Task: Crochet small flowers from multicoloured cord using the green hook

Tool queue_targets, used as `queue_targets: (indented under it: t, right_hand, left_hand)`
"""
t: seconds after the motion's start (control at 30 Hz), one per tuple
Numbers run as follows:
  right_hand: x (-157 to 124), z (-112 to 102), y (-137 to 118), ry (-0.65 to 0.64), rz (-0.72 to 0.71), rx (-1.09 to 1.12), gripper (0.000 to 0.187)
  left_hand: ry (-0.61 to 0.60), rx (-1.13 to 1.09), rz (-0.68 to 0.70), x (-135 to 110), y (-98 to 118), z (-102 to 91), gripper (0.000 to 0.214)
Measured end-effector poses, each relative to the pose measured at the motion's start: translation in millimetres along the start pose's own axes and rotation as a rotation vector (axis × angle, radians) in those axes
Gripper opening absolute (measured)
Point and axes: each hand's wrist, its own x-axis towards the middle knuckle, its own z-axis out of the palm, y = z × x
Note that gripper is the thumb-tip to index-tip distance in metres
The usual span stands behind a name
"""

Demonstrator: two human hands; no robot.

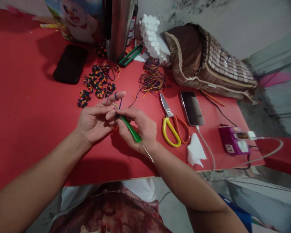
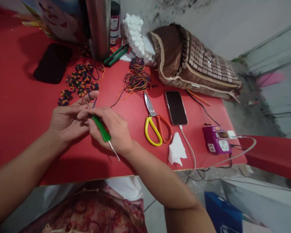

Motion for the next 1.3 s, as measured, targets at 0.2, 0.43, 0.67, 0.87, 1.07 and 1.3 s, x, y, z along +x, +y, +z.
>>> queue_targets:
  t: [0.2,0.43,0.67,0.87,1.07,1.3]
  right_hand:
    - [3,-10,3,-0.027,0.009,-0.052,0.016]
    - [1,-5,4,0.039,0.231,0.232,0.014]
    - [7,0,17,0.052,0.543,0.778,0.025]
    - [11,-12,17,0.054,0.611,0.733,0.029]
    - [9,-18,15,0.099,0.484,0.504,0.023]
    - [7,-23,6,0.02,0.254,0.138,0.013]
  left_hand:
    - [-0.049,-0.004,0.044,-2,2,5.1,0.055]
    - [-0.083,-0.058,0.038,-3,0,4.3,0.053]
    - [-0.074,-0.098,0.013,-3,2,1.6,0.06]
    - [-0.057,0.013,0.031,-4,3,5.5,0.05]
    - [-0.026,0.033,0.157,-1,-1,5.9,0.047]
    - [0.023,0.072,0.218,-2,-3,10.9,0.043]
